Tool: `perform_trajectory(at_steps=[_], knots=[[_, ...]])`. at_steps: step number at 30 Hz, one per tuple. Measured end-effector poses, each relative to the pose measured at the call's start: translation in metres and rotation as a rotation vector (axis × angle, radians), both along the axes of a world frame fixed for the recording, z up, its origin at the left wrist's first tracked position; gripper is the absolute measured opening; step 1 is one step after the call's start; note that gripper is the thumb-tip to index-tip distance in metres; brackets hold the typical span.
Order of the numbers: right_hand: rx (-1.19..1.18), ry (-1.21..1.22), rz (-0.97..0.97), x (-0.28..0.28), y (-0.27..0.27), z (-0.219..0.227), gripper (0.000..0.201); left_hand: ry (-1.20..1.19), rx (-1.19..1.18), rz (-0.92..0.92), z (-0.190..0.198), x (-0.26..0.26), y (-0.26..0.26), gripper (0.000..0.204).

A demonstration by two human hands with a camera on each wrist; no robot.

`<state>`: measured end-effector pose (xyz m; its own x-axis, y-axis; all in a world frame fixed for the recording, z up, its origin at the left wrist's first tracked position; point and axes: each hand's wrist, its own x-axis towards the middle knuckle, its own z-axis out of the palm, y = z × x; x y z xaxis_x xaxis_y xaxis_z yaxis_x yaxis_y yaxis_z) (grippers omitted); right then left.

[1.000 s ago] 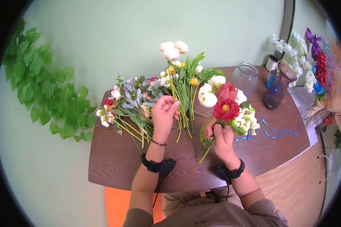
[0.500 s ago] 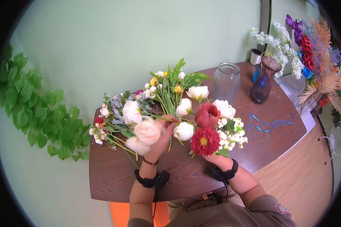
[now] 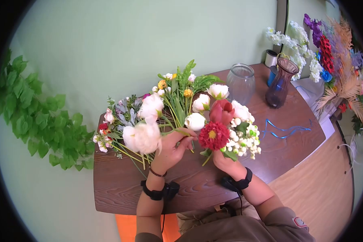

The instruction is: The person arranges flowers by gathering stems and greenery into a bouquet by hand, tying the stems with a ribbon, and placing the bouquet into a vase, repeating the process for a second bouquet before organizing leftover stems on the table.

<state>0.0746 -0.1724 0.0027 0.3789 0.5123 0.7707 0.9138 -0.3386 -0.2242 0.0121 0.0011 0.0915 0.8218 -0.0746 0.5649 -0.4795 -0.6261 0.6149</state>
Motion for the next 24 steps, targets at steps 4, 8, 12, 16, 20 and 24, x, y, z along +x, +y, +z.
perform_trajectory(at_steps=[4, 8, 12, 16, 20, 24], knots=[[0.169, 0.212, 0.126, 0.000, 0.006, 0.003, 0.031, 0.020, 0.094, -0.036, -0.021, -0.001, 0.009, 0.019], [0.390, 0.648, 0.314, 0.006, 0.015, -0.014, 0.026, 0.028, 0.044, -0.171, -0.040, 0.009, 0.017, 0.029], [0.345, 0.630, 0.394, 0.001, 0.009, 0.008, 0.021, -0.110, 0.177, -0.132, -0.006, 0.003, -0.004, 0.022], [0.292, 0.551, 0.448, 0.003, 0.004, -0.009, 0.021, -0.098, 0.221, -0.120, -0.009, 0.008, -0.003, 0.027], [0.208, 0.634, 0.601, 0.004, 0.005, -0.018, 0.024, -0.104, 0.136, -0.078, -0.014, 0.010, -0.004, 0.030], [0.137, 0.716, 0.549, -0.006, -0.009, 0.028, 0.029, 0.016, 0.114, -0.099, -0.012, 0.008, -0.002, 0.029]])
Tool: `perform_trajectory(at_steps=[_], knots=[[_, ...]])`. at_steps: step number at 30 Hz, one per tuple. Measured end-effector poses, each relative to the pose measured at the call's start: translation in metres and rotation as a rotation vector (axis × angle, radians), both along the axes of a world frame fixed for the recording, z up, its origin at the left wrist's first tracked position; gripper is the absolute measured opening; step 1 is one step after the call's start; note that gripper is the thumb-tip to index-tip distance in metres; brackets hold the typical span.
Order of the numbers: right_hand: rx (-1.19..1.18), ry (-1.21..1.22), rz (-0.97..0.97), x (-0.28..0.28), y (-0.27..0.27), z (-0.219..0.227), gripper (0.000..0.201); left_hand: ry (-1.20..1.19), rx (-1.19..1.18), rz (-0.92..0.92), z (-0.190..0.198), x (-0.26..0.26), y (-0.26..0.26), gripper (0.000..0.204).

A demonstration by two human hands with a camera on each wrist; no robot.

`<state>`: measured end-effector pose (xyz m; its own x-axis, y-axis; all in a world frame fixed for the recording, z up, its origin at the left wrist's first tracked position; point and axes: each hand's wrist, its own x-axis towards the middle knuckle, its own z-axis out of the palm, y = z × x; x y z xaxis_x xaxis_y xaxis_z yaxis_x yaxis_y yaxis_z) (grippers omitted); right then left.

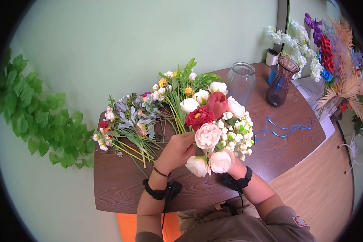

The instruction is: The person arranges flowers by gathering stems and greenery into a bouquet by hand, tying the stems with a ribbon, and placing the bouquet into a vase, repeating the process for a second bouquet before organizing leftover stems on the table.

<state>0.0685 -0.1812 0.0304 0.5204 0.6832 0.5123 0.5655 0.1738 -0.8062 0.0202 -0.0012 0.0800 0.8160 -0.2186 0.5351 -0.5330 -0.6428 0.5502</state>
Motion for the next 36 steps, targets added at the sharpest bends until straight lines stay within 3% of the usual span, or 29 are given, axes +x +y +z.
perform_trajectory(at_steps=[1, 2, 3, 13, 17, 19, 21, 23, 25, 27, 29, 31, 33, 36], knots=[[-0.004, 0.001, 0.003, 0.005, 0.006, -0.018, 0.029, 0.035, -0.019, -0.033, -0.001, 0.000, -0.001, 0.029], [-0.056, -0.197, -0.093, 0.015, 0.017, -0.052, 0.029, 0.064, -0.053, -0.052, -0.003, 0.000, -0.002, 0.025], [-0.106, -0.397, -0.188, 0.017, 0.026, -0.052, 0.029, 0.063, -0.054, -0.048, -0.003, -0.001, -0.003, 0.025], [0.097, -0.247, -0.207, 0.016, 0.020, -0.034, 0.018, 0.041, 0.138, -0.024, -0.001, -0.006, 0.000, 0.020], [0.172, -0.214, -0.215, 0.013, 0.005, -0.036, 0.015, -0.014, 0.175, -0.125, -0.005, -0.002, 0.000, 0.018], [0.202, -0.192, -0.216, 0.016, 0.014, -0.029, 0.014, 0.085, 0.252, -0.144, -0.014, 0.002, 0.004, 0.018], [0.235, -0.172, -0.213, 0.019, 0.016, -0.024, 0.013, -0.030, 0.166, -0.107, -0.016, 0.000, 0.000, 0.018], [0.270, -0.155, -0.203, 0.028, 0.023, -0.015, 0.012, 0.115, 0.088, -0.020, -0.005, -0.004, -0.009, 0.017], [0.302, -0.138, -0.187, 0.018, 0.014, -0.019, 0.011, -0.032, 0.123, -0.036, -0.011, 0.003, -0.003, 0.020], [0.328, -0.112, -0.171, 0.024, 0.025, -0.013, 0.010, 0.306, 0.052, 0.019, 0.002, 0.002, 0.000, 0.023], [0.334, -0.091, -0.153, 0.015, 0.029, -0.006, 0.010, 0.258, 0.085, 0.040, -0.009, 0.009, 0.015, 0.021], [0.568, 0.266, -0.074, 0.000, 0.038, 0.013, 0.017, 0.315, 0.006, 0.085, -0.016, 0.012, 0.026, 0.022], [0.562, 0.245, -0.104, 0.003, 0.037, 0.010, 0.020, 0.280, 0.011, 0.263, -0.026, 0.018, 0.038, 0.023], [0.509, 0.254, -0.082, 0.004, 0.034, 0.010, 0.024, 0.284, 0.065, 0.371, -0.039, 0.025, 0.050, 0.023]])
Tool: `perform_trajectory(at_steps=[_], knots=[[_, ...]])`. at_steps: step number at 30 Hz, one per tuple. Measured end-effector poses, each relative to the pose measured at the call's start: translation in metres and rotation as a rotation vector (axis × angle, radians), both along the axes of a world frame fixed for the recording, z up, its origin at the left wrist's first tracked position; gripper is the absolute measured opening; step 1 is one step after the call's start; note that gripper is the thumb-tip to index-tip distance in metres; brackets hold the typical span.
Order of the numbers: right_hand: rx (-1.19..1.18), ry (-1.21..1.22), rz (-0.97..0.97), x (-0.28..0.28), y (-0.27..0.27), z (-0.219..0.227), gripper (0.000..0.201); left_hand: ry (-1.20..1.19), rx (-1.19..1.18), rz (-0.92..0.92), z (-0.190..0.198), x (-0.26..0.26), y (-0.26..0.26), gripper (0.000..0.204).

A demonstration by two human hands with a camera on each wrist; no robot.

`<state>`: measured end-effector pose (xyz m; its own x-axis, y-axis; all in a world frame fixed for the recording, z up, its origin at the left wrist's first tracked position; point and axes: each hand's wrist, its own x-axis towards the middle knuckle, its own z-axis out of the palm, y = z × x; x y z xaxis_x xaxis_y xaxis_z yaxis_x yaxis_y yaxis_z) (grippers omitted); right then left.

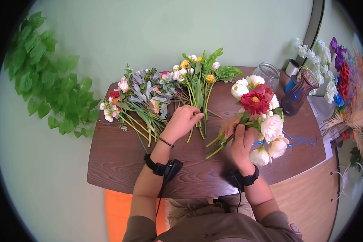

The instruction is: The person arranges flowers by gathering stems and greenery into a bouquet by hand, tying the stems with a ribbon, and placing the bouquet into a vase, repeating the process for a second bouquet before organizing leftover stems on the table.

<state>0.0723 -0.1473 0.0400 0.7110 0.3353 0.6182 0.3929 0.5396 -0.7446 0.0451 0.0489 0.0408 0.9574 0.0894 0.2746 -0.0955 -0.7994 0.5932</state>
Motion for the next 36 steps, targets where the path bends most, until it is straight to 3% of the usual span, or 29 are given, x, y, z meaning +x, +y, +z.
perform_trajectory(at_steps=[2, 4, 8, 14, 19, 20, 23, 25, 26, 30, 33, 36], knots=[[-0.011, -0.009, -0.005, 0.000, 0.000, 0.001, 0.022, -0.020, 0.070, 0.049, -0.015, 0.005, 0.004, 0.025], [-0.017, -0.021, -0.011, -0.001, 0.001, 0.004, 0.021, -0.030, -0.048, 0.055, -0.031, 0.009, 0.007, 0.032], [-0.075, 0.002, 0.001, -0.004, 0.001, 0.006, 0.031, 0.039, -0.064, 0.056, -0.049, 0.016, 0.011, 0.043], [-0.090, 0.022, -0.011, -0.005, -0.001, 0.006, 0.029, 0.064, -0.012, 0.064, -0.053, 0.018, 0.012, 0.045], [-0.116, 0.034, -0.026, -0.004, -0.002, 0.006, 0.032, -0.061, 0.044, 0.136, -0.051, 0.017, 0.014, 0.036], [-0.083, 0.003, -0.026, -0.001, -0.001, 0.003, 0.025, -0.059, 0.043, 0.136, -0.051, 0.016, 0.014, 0.036], [-0.041, -0.029, -0.027, -0.001, 0.000, 0.002, 0.018, -0.074, 0.022, 0.181, -0.051, 0.015, 0.015, 0.038], [-0.037, -0.029, -0.029, 0.000, 0.000, 0.002, 0.019, -0.149, -0.002, 0.248, -0.043, 0.015, 0.013, 0.051], [-0.042, -0.025, -0.023, 0.000, -0.001, 0.002, 0.019, -0.148, -0.116, 0.263, -0.040, 0.013, 0.012, 0.059], [-0.049, -0.009, -0.019, 0.000, -0.001, 0.002, 0.022, -0.041, -0.338, 0.358, -0.036, 0.015, 0.021, 0.057], [-0.024, -0.023, 0.019, 0.002, 0.001, -0.003, 0.024, 0.025, -0.788, 0.294, -0.028, 0.013, 0.027, 0.031], [-0.029, -0.037, 0.027, 0.003, 0.000, -0.003, 0.025, -0.001, -0.934, 0.212, -0.025, 0.012, 0.032, 0.021]])
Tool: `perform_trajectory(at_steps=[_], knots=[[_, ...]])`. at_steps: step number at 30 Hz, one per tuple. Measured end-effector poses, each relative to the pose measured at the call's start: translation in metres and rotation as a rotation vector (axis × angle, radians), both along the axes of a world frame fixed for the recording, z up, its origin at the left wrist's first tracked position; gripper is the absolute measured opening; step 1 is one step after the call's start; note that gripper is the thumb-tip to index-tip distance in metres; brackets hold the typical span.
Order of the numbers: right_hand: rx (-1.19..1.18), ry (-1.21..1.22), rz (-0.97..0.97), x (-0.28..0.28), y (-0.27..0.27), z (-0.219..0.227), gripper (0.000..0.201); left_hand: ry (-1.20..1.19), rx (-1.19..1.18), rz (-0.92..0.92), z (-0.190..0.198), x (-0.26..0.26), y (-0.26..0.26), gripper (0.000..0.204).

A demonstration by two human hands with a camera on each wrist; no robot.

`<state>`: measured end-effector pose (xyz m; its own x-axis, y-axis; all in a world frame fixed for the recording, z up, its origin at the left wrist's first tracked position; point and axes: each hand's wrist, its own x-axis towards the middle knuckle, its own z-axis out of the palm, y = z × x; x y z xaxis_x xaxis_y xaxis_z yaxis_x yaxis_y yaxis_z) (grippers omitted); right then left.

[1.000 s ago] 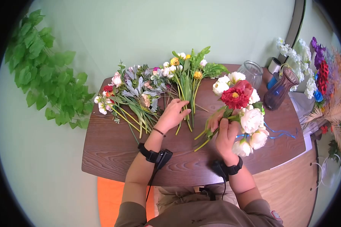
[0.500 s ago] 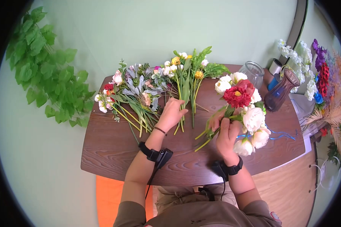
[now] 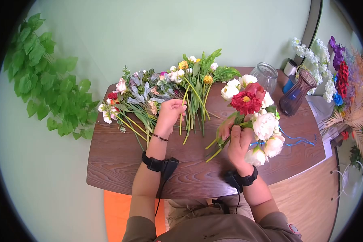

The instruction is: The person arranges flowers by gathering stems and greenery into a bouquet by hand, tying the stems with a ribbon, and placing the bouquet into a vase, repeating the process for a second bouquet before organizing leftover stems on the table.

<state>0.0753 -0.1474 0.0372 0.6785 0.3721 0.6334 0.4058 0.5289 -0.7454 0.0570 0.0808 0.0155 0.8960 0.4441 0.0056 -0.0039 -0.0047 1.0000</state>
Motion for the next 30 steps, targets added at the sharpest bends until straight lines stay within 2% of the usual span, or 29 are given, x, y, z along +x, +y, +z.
perform_trajectory(at_steps=[1, 8, 12, 14, 15, 17, 18, 19, 21, 23, 25, 26, 30], knots=[[-0.001, 0.002, 0.000, 0.000, 0.000, -0.001, 0.025, -0.045, -0.100, -0.006, 0.002, -0.001, 0.000, 0.020], [0.014, 0.022, -0.012, 0.000, 0.000, 0.002, 0.023, -0.195, -0.326, -0.014, 0.012, -0.004, -0.005, 0.016], [-0.020, 0.034, -0.029, -0.001, -0.001, 0.001, 0.022, -0.197, -0.359, -0.047, 0.014, -0.007, -0.002, 0.017], [-0.029, 0.046, -0.033, -0.002, -0.001, 0.001, 0.023, -0.021, -0.112, -0.004, 0.016, -0.007, -0.003, 0.019], [-0.040, 0.058, -0.036, -0.002, -0.001, 0.001, 0.024, -0.021, -0.112, -0.005, 0.012, -0.006, -0.002, 0.019], [-0.048, 0.044, -0.033, -0.002, -0.001, 0.001, 0.026, 0.031, 0.700, 0.153, -0.003, -0.001, -0.001, 0.024], [-0.054, 0.029, -0.029, -0.002, -0.002, 0.001, 0.028, -0.038, 0.788, 0.225, -0.005, 0.000, -0.005, 0.029], [-0.054, 0.030, -0.028, -0.002, -0.002, 0.001, 0.028, -0.037, 0.788, 0.225, -0.006, 0.001, -0.010, 0.029], [-0.085, 0.043, -0.043, -0.002, -0.003, 0.003, 0.032, -0.228, 0.989, 0.321, -0.003, 0.003, -0.021, 0.031], [-0.086, 0.037, -0.052, -0.001, -0.004, 0.004, 0.032, -0.229, 0.933, 0.260, 0.005, 0.005, -0.035, 0.033], [-0.095, 0.030, -0.061, -0.001, -0.005, 0.003, 0.032, -0.164, 0.893, 0.094, 0.003, 0.010, -0.044, 0.036], [-0.110, 0.038, -0.067, 0.000, -0.006, 0.003, 0.031, -0.055, 0.908, 0.047, 0.001, 0.014, -0.047, 0.037], [-0.163, 0.044, -0.089, -0.002, -0.007, 0.006, 0.027, 0.122, 1.075, 0.023, -0.004, 0.027, -0.058, 0.037]])
